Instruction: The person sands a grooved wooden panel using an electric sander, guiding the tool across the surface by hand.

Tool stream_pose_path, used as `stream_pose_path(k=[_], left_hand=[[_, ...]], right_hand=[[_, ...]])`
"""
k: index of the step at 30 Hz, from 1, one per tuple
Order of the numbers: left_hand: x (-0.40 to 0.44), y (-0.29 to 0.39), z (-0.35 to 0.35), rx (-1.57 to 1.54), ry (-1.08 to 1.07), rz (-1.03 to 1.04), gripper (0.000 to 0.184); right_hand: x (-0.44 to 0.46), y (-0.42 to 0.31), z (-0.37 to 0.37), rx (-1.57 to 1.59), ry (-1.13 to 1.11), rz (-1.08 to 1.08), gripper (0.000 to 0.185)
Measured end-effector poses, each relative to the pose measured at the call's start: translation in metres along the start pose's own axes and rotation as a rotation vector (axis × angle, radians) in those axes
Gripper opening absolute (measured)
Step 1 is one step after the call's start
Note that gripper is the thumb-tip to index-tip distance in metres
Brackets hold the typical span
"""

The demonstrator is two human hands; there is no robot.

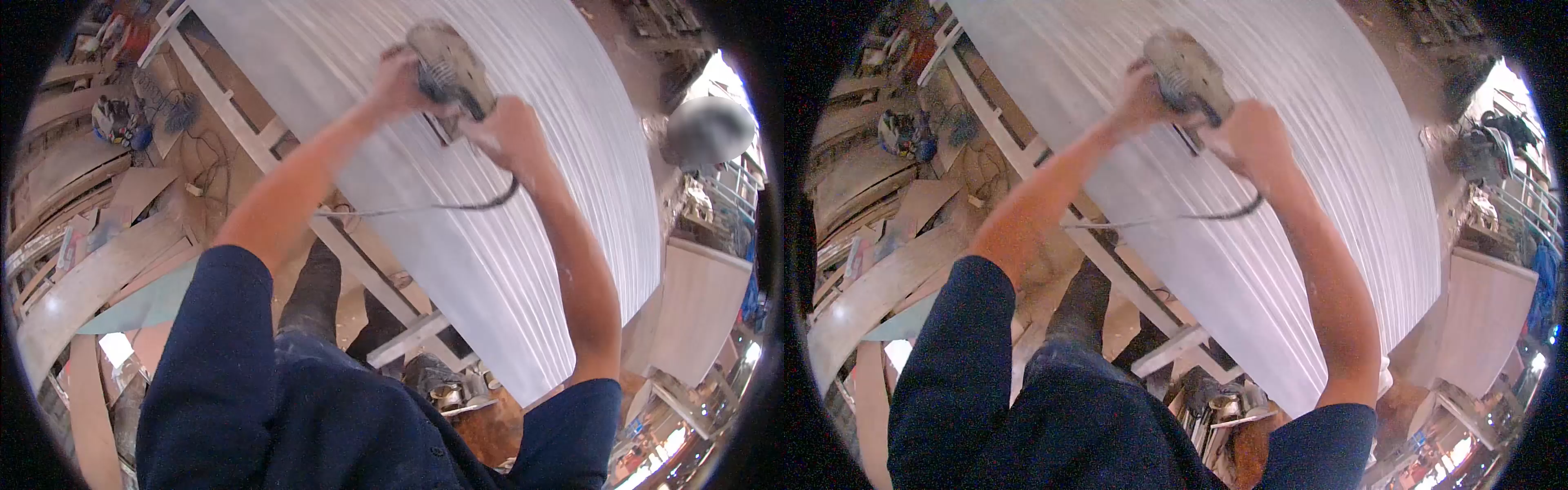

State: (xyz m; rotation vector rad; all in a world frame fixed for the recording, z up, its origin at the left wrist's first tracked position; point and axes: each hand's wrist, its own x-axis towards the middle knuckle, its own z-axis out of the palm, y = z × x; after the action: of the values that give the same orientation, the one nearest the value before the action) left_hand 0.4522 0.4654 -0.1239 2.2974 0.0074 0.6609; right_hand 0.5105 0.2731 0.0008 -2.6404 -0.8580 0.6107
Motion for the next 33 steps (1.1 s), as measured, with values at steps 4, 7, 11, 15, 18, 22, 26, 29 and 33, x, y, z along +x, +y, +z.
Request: stream_pose_path(k=[4,7,11,15,18,22,26,29,33], left_hand=[[-0.059,0.099,0.079,-0.213,0.012,-0.013,0.071],[-0.099,0.200,0.123,-0.257,0.011,0.010,0.080],[-0.193,0.308,0.187,-0.082,-0.221,-0.165,0.085],[-0.243,0.371,0.194,-0.339,-0.281,-0.176,0.109],[-0.239,0.366,0.181,-0.390,-0.392,-0.058,0.084],[-0.210,0.300,0.141,-0.354,-0.266,-0.049,0.091],[-0.163,0.202,0.095,-0.239,-0.194,-0.130,0.092],[-0.116,0.120,0.052,-0.177,0.043,-0.043,0.085],[-0.048,0.018,-0.017,-0.093,0.099,-0.080,0.084]], right_hand=[[-0.115,0.073,-0.005,-0.001,-0.019,0.188,0.057],[-0.207,0.128,-0.008,0.080,-0.019,0.278,0.059],[-0.335,0.201,0.006,0.020,0.010,0.361,0.040],[-0.415,0.212,0.013,0.124,-0.001,0.502,0.034],[-0.426,0.209,0.028,0.128,0.003,0.564,0.035],[-0.349,0.150,0.025,0.098,0.020,0.507,0.036],[-0.238,0.083,0.018,0.048,0.037,0.383,0.037],[-0.146,0.030,0.015,0.026,0.032,0.301,0.043],[-0.031,-0.046,0.014,0.023,0.031,0.216,0.055]])
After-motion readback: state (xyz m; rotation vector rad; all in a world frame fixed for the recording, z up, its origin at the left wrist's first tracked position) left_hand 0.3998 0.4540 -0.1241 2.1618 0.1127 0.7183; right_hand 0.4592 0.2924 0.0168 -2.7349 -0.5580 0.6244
